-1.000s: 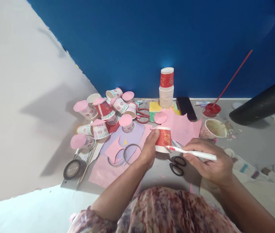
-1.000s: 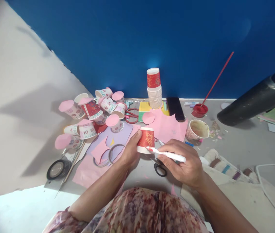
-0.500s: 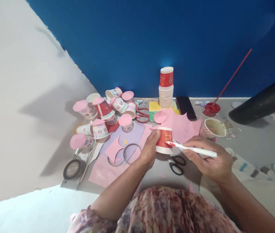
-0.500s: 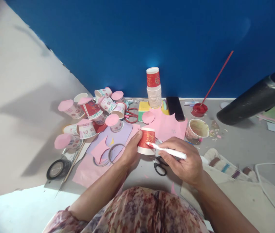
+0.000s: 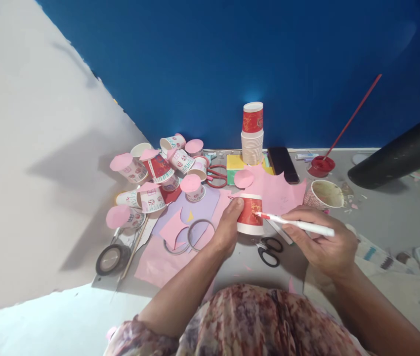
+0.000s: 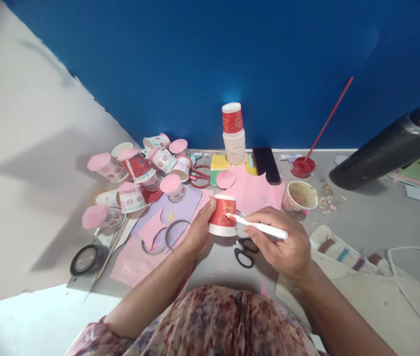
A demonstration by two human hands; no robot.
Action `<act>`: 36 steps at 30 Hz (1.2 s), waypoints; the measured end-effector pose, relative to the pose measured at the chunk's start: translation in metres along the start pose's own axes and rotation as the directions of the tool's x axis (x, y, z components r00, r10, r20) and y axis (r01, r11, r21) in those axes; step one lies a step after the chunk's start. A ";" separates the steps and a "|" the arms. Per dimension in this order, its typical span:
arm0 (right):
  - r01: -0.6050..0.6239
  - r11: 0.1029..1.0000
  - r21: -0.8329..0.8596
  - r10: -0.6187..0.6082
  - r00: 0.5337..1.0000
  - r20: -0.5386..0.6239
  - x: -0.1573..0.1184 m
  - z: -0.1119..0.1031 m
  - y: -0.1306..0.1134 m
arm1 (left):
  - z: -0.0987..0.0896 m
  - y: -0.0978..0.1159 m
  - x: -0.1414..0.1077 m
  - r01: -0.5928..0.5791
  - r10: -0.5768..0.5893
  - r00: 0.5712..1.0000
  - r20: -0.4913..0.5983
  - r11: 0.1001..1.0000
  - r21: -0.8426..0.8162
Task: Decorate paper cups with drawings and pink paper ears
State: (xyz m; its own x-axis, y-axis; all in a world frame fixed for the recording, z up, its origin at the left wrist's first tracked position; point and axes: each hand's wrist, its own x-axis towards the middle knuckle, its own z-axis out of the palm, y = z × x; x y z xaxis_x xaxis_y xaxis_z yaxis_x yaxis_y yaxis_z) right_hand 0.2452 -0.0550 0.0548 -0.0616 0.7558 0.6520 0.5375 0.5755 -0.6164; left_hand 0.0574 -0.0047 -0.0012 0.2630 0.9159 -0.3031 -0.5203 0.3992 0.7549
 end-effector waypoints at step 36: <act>-0.649 0.677 -0.347 0.507 0.753 -0.420 0.006 -0.087 0.091 | 0.000 -0.001 -0.009 0.319 -0.315 0.945 0.084 0.947 -0.037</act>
State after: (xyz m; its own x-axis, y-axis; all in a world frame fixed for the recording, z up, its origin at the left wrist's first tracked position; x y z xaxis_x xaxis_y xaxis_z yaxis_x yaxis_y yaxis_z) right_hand 0.3671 -0.0256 0.0409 0.5791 0.7294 0.3642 0.6956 -0.2090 -0.6874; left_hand 0.0555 -0.0132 0.0003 0.4807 0.7367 -0.4757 -0.4389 0.6717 0.5968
